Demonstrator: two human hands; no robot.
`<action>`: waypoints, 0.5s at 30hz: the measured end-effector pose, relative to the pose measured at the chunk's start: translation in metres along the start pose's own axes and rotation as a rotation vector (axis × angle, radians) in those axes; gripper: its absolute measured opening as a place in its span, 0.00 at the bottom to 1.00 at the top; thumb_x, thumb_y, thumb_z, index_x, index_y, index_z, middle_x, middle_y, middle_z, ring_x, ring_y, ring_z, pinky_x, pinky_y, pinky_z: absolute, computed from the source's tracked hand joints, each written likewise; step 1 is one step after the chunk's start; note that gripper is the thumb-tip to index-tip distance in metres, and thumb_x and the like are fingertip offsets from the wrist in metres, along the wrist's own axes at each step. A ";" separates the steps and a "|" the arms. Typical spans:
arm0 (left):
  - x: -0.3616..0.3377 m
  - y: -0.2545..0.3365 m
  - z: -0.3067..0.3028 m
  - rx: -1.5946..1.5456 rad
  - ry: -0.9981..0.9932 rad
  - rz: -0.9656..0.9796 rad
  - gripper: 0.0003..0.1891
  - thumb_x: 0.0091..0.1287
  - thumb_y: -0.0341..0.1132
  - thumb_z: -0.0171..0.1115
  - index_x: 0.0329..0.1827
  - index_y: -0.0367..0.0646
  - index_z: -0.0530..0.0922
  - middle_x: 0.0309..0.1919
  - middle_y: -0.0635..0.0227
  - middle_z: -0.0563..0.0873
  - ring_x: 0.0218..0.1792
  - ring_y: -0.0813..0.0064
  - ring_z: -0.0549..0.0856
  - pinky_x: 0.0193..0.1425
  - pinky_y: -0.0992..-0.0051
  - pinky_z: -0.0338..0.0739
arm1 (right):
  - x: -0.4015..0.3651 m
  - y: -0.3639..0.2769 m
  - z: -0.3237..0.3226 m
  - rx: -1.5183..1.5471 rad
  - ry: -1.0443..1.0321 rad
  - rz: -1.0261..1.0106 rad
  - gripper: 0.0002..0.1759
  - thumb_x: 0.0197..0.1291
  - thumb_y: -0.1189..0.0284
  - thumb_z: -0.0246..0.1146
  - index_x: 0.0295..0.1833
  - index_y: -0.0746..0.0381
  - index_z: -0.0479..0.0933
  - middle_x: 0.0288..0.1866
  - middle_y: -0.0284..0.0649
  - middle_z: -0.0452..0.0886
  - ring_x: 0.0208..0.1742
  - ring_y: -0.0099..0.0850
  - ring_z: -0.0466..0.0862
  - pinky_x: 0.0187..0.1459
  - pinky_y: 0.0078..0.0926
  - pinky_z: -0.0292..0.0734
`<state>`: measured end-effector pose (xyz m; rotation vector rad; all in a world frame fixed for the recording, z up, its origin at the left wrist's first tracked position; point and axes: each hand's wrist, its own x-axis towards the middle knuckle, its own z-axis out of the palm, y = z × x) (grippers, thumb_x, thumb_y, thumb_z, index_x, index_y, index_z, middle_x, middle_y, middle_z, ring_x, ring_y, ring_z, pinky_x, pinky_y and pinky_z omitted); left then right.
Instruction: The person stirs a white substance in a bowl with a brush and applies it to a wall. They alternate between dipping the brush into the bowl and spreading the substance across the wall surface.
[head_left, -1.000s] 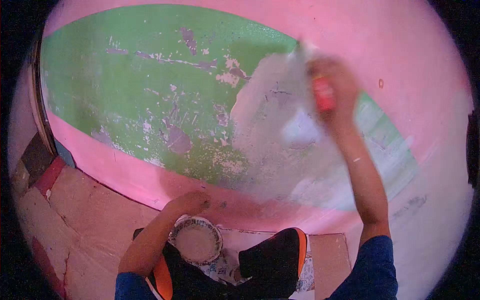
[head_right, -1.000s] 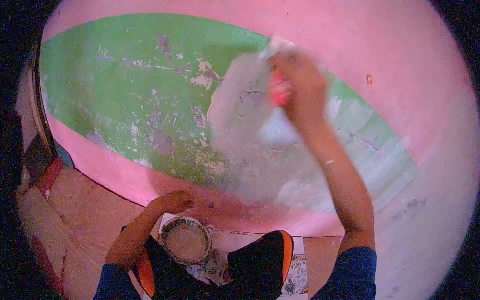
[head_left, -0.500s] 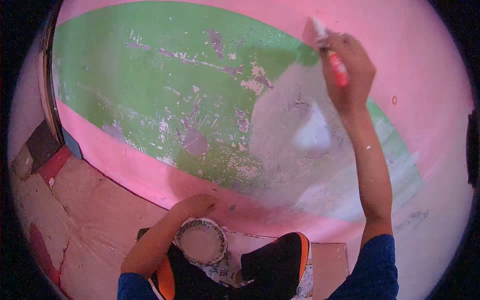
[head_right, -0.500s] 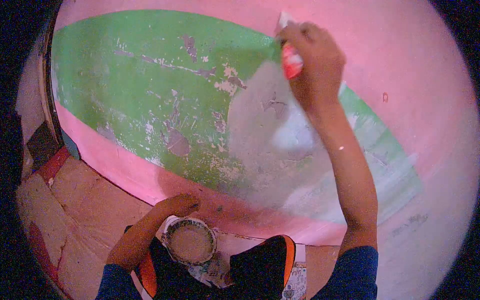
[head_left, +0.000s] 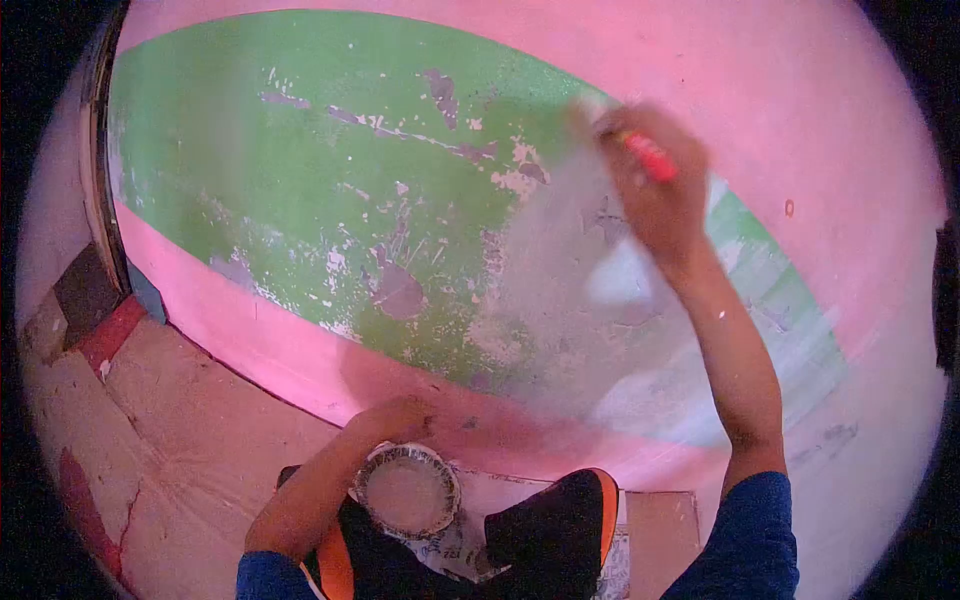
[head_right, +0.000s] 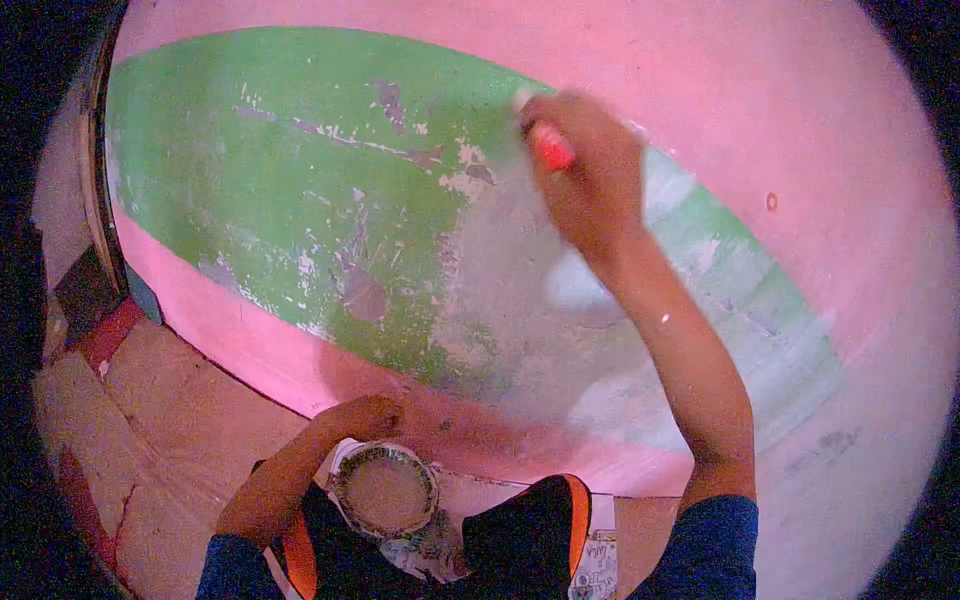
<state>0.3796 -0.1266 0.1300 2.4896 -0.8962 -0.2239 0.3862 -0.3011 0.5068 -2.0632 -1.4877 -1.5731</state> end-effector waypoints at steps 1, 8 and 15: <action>-0.001 0.001 -0.002 0.004 0.036 0.026 0.08 0.51 0.34 0.53 0.29 0.38 0.73 0.30 0.52 0.78 0.34 0.54 0.78 0.39 0.61 0.70 | -0.005 -0.002 0.005 0.000 -0.001 0.002 0.02 0.46 0.82 0.56 0.29 0.66 0.72 0.28 0.41 0.77 0.28 0.29 0.76 0.30 0.19 0.69; 0.003 0.008 -0.002 0.030 -0.022 -0.124 0.08 0.50 0.35 0.53 0.27 0.39 0.74 0.28 0.53 0.79 0.32 0.55 0.78 0.38 0.60 0.70 | -0.173 -0.095 0.109 0.123 -0.955 -0.126 0.06 0.47 0.71 0.52 0.25 0.61 0.72 0.27 0.43 0.75 0.30 0.37 0.76 0.34 0.35 0.71; -0.005 -0.007 0.010 0.075 0.040 -0.002 0.07 0.49 0.34 0.53 0.25 0.40 0.75 0.28 0.55 0.79 0.31 0.56 0.79 0.35 0.62 0.71 | -0.021 -0.008 0.019 0.056 -0.140 -0.026 0.06 0.43 0.76 0.54 0.31 0.62 0.72 0.30 0.44 0.75 0.33 0.41 0.75 0.34 0.33 0.70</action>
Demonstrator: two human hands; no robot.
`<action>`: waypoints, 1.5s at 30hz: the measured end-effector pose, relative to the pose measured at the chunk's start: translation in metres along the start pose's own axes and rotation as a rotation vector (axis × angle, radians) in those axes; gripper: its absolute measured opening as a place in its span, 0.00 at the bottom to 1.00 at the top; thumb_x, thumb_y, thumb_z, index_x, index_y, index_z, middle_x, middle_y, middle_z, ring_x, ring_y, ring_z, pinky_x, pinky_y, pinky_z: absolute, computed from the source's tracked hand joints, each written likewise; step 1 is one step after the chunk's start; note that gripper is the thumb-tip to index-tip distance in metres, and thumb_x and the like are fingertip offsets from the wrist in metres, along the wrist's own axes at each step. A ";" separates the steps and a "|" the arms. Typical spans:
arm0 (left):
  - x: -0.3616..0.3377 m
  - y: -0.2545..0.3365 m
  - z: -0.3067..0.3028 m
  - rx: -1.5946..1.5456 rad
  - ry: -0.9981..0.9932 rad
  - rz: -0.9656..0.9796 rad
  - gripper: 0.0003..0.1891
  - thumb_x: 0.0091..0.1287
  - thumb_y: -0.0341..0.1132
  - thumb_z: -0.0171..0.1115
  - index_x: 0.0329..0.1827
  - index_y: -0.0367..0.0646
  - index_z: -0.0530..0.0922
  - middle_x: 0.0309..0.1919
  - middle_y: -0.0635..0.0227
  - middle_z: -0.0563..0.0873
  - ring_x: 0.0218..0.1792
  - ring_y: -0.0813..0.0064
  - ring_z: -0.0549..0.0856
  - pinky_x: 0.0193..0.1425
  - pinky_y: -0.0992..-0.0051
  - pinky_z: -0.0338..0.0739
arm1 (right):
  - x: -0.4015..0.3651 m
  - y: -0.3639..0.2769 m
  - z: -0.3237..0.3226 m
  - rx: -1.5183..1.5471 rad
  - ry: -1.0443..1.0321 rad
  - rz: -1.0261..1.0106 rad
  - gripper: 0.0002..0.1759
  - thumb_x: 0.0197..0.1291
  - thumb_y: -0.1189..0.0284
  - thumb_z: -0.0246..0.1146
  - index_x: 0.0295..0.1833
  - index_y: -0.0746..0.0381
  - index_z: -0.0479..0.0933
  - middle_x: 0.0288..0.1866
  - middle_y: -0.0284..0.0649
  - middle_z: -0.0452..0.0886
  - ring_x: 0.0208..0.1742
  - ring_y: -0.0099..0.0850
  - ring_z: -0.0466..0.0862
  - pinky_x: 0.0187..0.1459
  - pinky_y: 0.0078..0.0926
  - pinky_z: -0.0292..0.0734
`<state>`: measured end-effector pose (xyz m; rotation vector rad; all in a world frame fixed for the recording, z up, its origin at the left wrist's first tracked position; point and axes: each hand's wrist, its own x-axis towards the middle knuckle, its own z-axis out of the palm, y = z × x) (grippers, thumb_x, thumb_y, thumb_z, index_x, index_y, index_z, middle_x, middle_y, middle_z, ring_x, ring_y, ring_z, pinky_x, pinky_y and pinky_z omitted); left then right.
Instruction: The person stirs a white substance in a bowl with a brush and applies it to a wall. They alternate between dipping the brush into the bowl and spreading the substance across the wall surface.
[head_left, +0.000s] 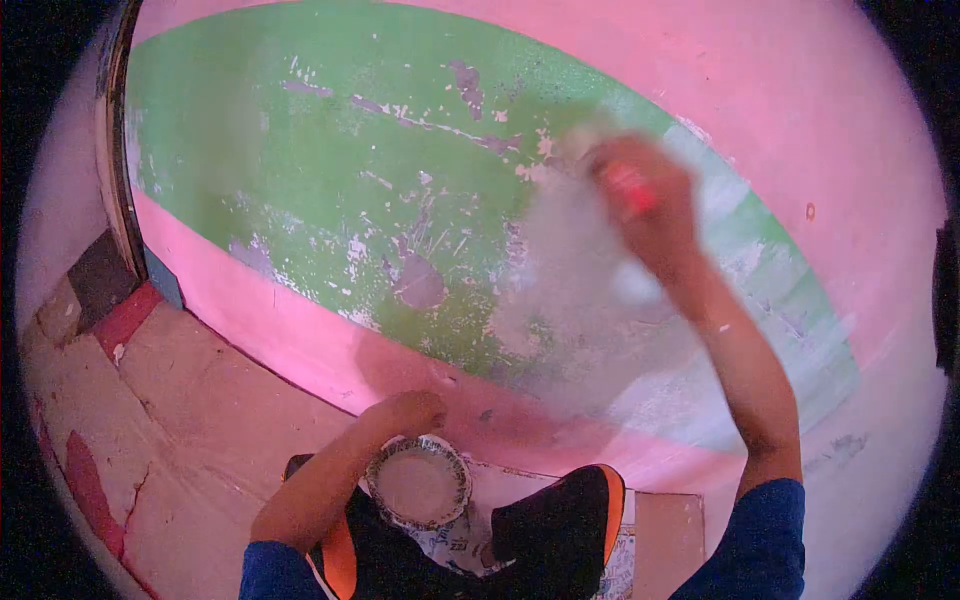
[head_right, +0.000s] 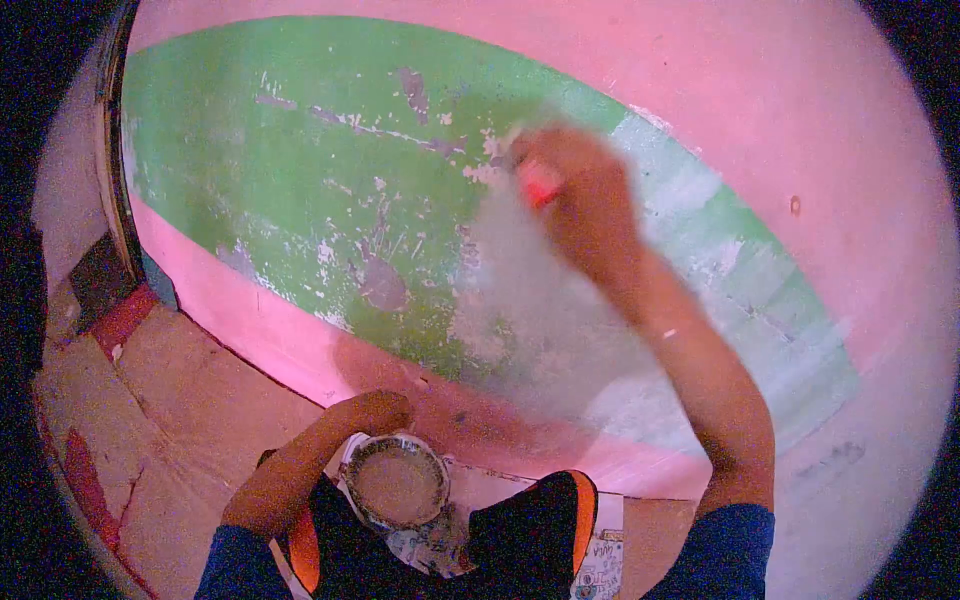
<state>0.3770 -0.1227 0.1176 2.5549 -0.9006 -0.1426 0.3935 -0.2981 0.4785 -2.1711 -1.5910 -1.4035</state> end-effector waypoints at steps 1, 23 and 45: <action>-0.003 0.003 -0.005 -0.019 -0.033 -0.016 0.07 0.50 0.34 0.52 0.26 0.40 0.75 0.29 0.55 0.79 0.32 0.56 0.78 0.36 0.61 0.71 | 0.019 -0.009 -0.019 -0.090 0.150 -0.031 0.05 0.45 0.77 0.54 0.31 0.63 0.73 0.29 0.43 0.76 0.32 0.39 0.76 0.32 0.30 0.70; -0.009 -0.014 0.001 0.057 -0.008 -0.141 0.11 0.56 0.36 0.48 0.33 0.39 0.75 0.34 0.52 0.79 0.37 0.54 0.78 0.40 0.60 0.71 | -0.040 0.019 0.044 -0.282 0.187 -0.028 0.02 0.45 0.75 0.55 0.25 0.60 0.72 0.23 0.39 0.74 0.27 0.32 0.75 0.30 0.27 0.71; -0.029 -0.034 -0.017 0.063 -0.039 -0.200 0.11 0.47 0.38 0.59 0.22 0.37 0.73 0.24 0.55 0.78 0.31 0.56 0.78 0.36 0.62 0.71 | -0.324 -0.167 0.138 1.184 -0.179 1.847 0.15 0.41 0.76 0.66 0.36 0.61 0.70 0.31 0.34 0.75 0.30 0.26 0.77 0.30 0.24 0.74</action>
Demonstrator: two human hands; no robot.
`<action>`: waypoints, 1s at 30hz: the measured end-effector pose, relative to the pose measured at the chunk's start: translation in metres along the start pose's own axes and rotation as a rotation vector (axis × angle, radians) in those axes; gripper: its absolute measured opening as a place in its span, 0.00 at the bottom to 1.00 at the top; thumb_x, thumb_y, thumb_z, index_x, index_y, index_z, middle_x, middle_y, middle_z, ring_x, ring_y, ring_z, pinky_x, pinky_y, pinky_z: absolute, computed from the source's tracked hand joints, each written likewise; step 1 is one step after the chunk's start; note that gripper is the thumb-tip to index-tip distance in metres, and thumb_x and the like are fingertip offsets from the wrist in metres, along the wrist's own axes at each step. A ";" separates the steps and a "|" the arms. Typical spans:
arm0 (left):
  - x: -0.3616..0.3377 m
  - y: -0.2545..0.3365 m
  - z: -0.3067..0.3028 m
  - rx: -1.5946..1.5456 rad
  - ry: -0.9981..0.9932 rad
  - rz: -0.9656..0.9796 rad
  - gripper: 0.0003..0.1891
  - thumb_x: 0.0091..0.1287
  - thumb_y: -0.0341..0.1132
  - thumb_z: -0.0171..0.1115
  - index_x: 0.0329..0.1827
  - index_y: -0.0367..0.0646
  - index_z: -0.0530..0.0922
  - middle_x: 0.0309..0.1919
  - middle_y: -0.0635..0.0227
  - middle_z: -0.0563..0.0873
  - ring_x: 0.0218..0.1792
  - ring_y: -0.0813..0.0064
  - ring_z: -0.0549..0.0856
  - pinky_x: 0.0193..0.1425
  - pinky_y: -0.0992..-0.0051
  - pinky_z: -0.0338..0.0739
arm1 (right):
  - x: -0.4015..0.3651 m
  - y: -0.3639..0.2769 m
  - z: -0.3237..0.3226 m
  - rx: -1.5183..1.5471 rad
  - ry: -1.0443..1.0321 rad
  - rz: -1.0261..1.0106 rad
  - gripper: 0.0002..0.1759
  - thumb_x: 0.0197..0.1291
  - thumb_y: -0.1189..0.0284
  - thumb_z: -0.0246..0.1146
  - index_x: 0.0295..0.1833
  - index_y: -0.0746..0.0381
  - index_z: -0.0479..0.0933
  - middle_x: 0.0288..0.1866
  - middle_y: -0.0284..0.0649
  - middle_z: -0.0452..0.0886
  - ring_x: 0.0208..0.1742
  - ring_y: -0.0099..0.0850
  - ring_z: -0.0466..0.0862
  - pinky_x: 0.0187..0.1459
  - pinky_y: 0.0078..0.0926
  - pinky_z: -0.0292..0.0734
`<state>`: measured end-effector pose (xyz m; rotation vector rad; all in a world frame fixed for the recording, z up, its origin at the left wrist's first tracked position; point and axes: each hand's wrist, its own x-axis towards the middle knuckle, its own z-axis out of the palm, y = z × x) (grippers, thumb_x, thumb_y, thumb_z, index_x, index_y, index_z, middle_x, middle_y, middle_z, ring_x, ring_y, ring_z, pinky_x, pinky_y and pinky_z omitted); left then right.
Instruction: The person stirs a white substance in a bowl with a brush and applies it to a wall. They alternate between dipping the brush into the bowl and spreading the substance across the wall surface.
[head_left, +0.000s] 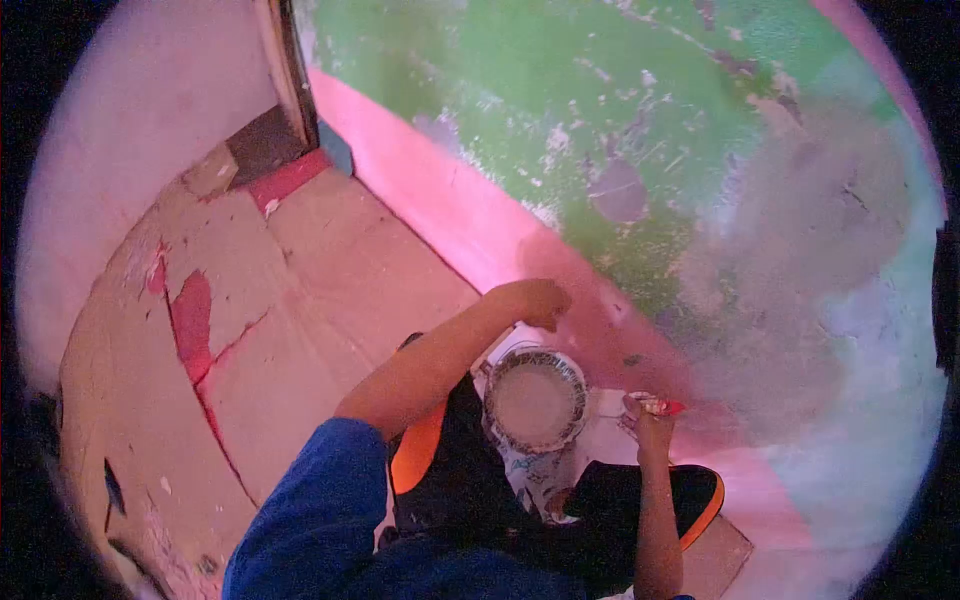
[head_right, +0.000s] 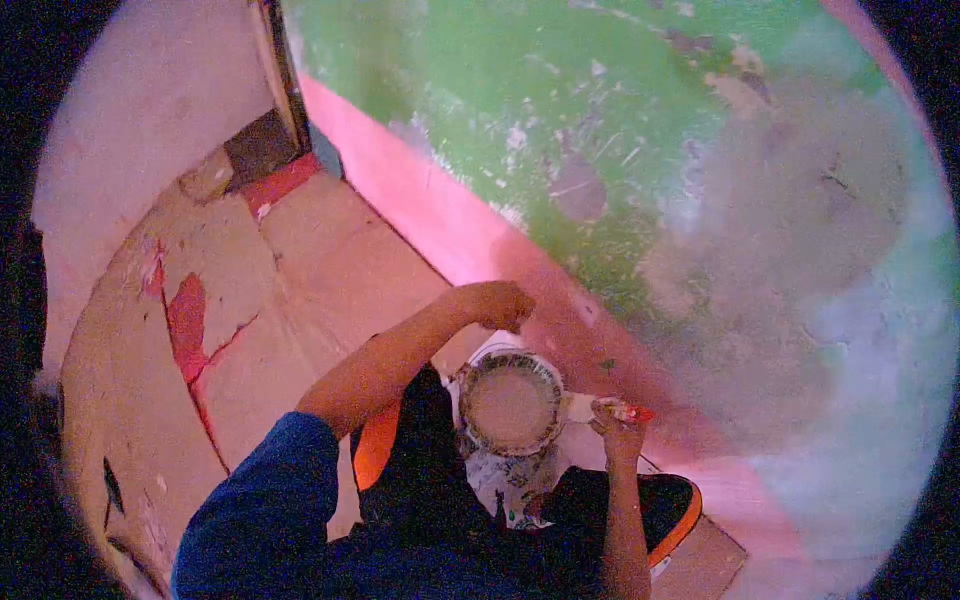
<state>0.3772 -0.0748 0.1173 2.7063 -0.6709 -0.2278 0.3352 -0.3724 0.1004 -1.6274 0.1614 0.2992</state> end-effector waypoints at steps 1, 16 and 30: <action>0.002 -0.004 -0.001 0.011 -0.041 -0.018 0.12 0.45 0.39 0.60 0.21 0.37 0.73 0.23 0.56 0.78 0.31 0.57 0.78 0.35 0.62 0.71 | 0.003 0.013 0.000 -0.011 0.010 -0.002 0.15 0.41 0.76 0.66 0.37 0.61 0.69 0.31 0.34 0.75 0.31 0.26 0.77 0.31 0.25 0.75; 0.013 0.004 0.005 0.013 0.005 -0.043 0.15 0.55 0.42 0.52 0.25 0.36 0.73 0.28 0.52 0.78 0.32 0.52 0.76 0.38 0.60 0.69 | 0.059 0.186 0.027 0.316 -0.057 0.188 0.10 0.43 0.72 0.62 0.31 0.64 0.70 0.24 0.37 0.73 0.24 0.29 0.74 0.25 0.26 0.73; 0.033 -0.017 0.027 0.150 -0.089 0.198 0.08 0.49 0.30 0.57 0.29 0.36 0.72 0.33 0.55 0.76 0.38 0.54 0.75 0.43 0.61 0.70 | 0.042 0.183 0.025 -0.530 -0.122 -0.198 0.11 0.40 0.66 0.64 0.24 0.64 0.75 0.16 0.35 0.73 0.20 0.25 0.73 0.24 0.25 0.68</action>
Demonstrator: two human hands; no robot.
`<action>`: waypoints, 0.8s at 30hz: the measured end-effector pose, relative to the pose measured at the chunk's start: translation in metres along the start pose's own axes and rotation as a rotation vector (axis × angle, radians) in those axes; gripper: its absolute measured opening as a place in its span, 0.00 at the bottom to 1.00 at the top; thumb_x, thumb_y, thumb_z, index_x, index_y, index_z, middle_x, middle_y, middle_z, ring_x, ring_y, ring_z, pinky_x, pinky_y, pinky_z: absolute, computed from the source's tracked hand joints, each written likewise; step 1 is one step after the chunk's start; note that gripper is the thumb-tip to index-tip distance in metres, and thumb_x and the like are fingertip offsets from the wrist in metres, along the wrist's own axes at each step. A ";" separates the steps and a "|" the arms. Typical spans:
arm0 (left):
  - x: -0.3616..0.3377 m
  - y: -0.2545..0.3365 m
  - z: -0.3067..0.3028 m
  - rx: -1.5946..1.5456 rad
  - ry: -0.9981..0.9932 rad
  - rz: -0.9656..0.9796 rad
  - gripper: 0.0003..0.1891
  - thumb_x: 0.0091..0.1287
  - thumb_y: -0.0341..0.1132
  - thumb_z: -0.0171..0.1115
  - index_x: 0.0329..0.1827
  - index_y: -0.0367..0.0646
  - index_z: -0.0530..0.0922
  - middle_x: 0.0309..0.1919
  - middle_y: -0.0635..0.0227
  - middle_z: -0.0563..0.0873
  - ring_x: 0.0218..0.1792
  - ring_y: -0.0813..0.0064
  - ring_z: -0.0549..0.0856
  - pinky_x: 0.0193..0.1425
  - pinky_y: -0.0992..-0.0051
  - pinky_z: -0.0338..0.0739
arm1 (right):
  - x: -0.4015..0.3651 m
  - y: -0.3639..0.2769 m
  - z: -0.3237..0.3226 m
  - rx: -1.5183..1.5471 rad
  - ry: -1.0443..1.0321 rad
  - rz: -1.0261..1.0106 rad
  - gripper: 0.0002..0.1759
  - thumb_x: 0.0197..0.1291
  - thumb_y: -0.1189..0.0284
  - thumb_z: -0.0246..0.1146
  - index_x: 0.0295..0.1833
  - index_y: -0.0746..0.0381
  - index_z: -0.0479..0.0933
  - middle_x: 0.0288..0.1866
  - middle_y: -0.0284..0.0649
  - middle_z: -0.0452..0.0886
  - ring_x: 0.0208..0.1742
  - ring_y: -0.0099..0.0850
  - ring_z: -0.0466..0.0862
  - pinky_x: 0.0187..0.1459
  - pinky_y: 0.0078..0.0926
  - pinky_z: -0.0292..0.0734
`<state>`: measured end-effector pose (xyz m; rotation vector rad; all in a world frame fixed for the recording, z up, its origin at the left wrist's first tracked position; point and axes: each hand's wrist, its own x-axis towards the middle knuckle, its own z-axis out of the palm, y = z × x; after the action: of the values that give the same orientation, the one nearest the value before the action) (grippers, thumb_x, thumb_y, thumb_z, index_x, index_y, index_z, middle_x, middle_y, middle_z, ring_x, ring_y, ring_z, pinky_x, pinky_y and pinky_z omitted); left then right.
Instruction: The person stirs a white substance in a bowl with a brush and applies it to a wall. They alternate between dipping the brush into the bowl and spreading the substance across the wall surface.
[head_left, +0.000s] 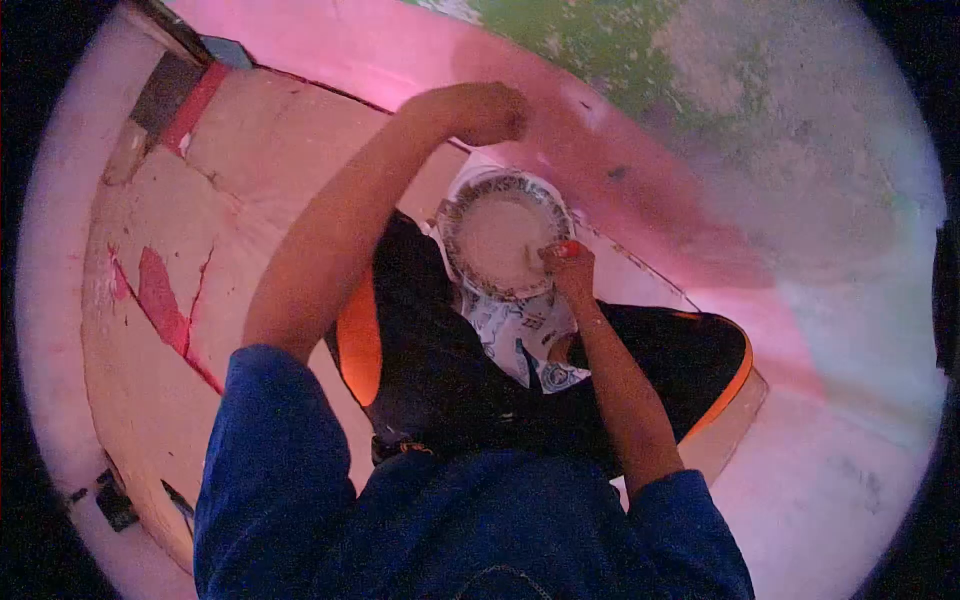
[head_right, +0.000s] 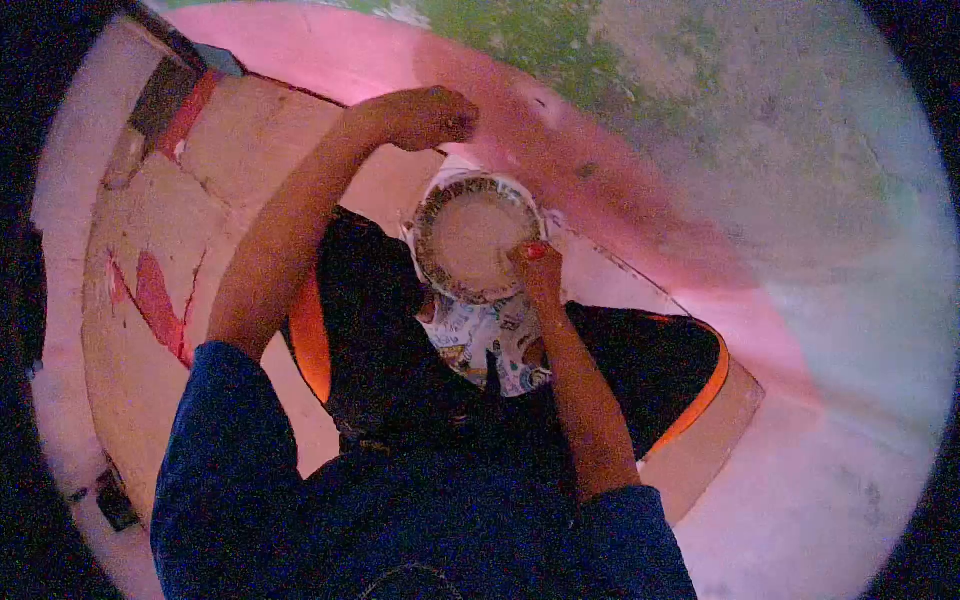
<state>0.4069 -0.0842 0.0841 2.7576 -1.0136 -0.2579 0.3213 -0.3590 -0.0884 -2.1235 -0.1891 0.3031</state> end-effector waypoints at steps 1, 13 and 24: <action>-0.002 0.003 0.000 -0.010 0.000 0.015 0.08 0.49 0.30 0.57 0.29 0.36 0.72 0.33 0.55 0.76 0.38 0.54 0.75 0.43 0.61 0.70 | 0.001 0.000 0.004 0.128 -0.006 0.027 0.12 0.38 0.67 0.65 0.25 0.64 0.75 0.16 0.36 0.74 0.20 0.23 0.72 0.24 0.22 0.68; -0.006 0.022 -0.023 -0.246 -0.028 -0.186 0.10 0.60 0.37 0.47 0.27 0.38 0.69 0.29 0.55 0.74 0.34 0.54 0.74 0.40 0.61 0.68 | 0.008 0.015 0.052 -0.390 -0.120 -0.207 0.13 0.37 0.67 0.64 0.22 0.65 0.73 0.29 0.49 0.75 0.31 0.45 0.75 0.34 0.38 0.69; 0.010 0.022 -0.023 -0.139 -0.036 -0.124 0.09 0.59 0.36 0.47 0.31 0.39 0.72 0.34 0.55 0.76 0.39 0.55 0.75 0.43 0.62 0.69 | 0.028 0.052 0.026 0.094 -0.130 0.088 0.08 0.42 0.70 0.64 0.23 0.62 0.74 0.20 0.36 0.75 0.25 0.26 0.76 0.23 0.22 0.69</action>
<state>0.4061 -0.1048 0.1108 2.7011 -0.8016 -0.3827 0.3412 -0.3588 -0.1495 -2.0237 -0.1545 0.4929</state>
